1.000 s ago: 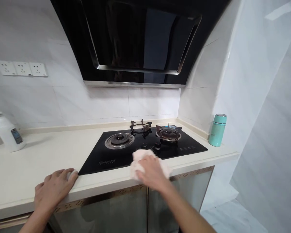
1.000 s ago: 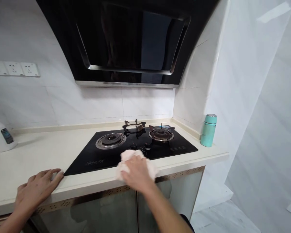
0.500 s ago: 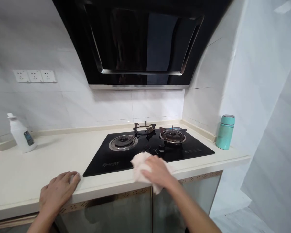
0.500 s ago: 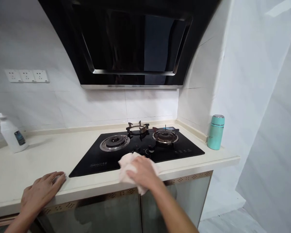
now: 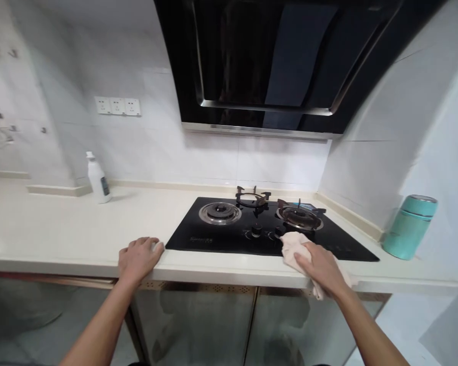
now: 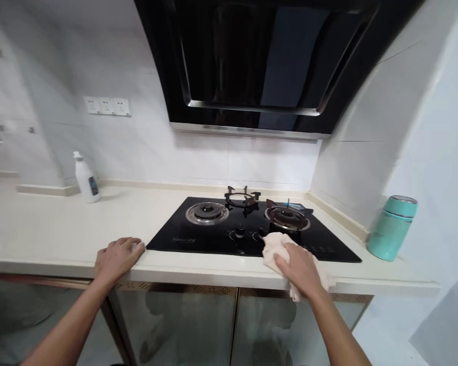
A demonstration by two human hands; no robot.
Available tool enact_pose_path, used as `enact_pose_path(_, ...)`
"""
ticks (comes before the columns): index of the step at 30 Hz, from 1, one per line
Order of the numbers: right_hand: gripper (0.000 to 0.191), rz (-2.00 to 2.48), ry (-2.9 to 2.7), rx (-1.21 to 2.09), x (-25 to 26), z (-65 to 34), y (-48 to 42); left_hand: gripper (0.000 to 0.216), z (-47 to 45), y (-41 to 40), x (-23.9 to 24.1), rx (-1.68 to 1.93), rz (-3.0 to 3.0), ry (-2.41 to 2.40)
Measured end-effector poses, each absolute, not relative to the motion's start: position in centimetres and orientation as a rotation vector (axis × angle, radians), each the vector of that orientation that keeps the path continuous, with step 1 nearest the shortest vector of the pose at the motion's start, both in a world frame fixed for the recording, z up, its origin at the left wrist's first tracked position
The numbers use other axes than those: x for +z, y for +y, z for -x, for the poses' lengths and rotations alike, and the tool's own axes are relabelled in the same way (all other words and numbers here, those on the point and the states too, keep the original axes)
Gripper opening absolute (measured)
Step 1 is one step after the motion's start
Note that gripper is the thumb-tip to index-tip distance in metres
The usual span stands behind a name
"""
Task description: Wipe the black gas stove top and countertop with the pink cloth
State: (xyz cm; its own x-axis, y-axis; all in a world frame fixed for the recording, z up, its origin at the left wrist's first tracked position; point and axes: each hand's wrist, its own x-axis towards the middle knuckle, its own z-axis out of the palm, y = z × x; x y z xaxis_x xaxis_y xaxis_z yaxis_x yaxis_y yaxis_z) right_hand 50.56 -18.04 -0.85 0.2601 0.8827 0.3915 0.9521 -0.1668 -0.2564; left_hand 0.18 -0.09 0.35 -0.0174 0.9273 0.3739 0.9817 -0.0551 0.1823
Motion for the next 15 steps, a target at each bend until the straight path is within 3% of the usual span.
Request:
enact_pose_path(11, 0.044, 1.579, -2.18, 0.092, 1.1, -29.4, -6.8, 0.044, -0.6, -1.4, -0.3, -0.701, 2.066, -2.005)
enact_pose_path(15, 0.059, 1.476, -2.245, 0.184, 1.8, -23.4, -4.0, 0.043, -0.3, -1.3, -0.7, -0.751, 2.063, -1.961)
